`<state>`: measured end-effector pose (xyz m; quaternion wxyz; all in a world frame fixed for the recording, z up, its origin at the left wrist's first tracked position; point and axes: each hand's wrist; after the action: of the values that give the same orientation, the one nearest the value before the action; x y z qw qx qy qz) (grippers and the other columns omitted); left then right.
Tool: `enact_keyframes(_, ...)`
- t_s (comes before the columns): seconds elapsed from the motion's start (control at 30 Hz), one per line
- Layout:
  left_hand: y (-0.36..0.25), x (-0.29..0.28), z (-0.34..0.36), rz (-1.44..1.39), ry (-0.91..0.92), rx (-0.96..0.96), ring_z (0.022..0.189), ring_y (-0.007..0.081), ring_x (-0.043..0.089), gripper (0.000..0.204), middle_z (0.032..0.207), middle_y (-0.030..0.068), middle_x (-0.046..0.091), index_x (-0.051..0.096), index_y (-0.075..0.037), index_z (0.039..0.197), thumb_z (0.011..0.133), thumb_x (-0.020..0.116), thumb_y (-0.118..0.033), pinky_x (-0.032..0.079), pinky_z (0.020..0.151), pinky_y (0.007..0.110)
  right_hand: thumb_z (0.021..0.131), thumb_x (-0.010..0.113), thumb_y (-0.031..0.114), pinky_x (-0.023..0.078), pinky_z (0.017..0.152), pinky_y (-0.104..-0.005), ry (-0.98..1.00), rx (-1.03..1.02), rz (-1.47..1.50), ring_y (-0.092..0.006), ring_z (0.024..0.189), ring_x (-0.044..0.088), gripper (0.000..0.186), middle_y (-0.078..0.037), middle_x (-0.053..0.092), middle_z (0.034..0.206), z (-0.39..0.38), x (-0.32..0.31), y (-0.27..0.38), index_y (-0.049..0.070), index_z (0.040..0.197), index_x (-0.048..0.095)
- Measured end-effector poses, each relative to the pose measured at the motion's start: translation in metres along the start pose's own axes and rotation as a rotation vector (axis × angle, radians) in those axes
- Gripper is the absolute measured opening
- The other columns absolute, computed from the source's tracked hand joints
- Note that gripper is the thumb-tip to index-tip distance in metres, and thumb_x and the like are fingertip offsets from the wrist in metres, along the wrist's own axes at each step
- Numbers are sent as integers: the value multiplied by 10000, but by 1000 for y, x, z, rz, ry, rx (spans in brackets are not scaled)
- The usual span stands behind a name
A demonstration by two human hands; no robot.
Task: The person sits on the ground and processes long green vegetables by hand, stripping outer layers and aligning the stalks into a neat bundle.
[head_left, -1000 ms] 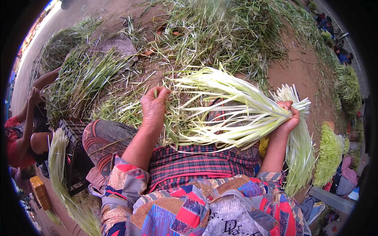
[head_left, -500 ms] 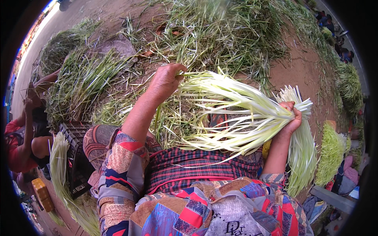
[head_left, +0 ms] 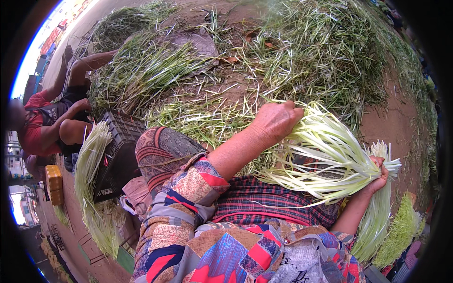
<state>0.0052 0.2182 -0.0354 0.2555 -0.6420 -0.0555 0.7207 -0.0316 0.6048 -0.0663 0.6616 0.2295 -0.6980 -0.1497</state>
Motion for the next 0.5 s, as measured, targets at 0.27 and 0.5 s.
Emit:
enact_keyframes(0.27,18,11,-42,-617,-163,-396,706,318,643,172,751,191,639,666,-40,955,821,597,-122,496,677,387,712,486,73,400,689,-319,27,-45,19,-172,686,443,168,-43,454,725,4,14,-10,37,876,496)
enact_keyframes(0.5,101,-42,-88,-838,-508,-1138,359,-6,298,140,586,-56,506,666,-55,884,908,586,-168,195,296,172,651,528,97,389,666,-330,-15,-109,153,-178,647,439,244,-48,458,702,4,30,-7,36,886,507)
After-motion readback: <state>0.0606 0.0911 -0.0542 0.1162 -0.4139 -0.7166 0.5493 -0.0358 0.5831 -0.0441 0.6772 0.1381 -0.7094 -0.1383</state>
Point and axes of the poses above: each hand's wrist, its own z-axis towards the middle knuckle, its own x-axis out of the palm, y = z × x
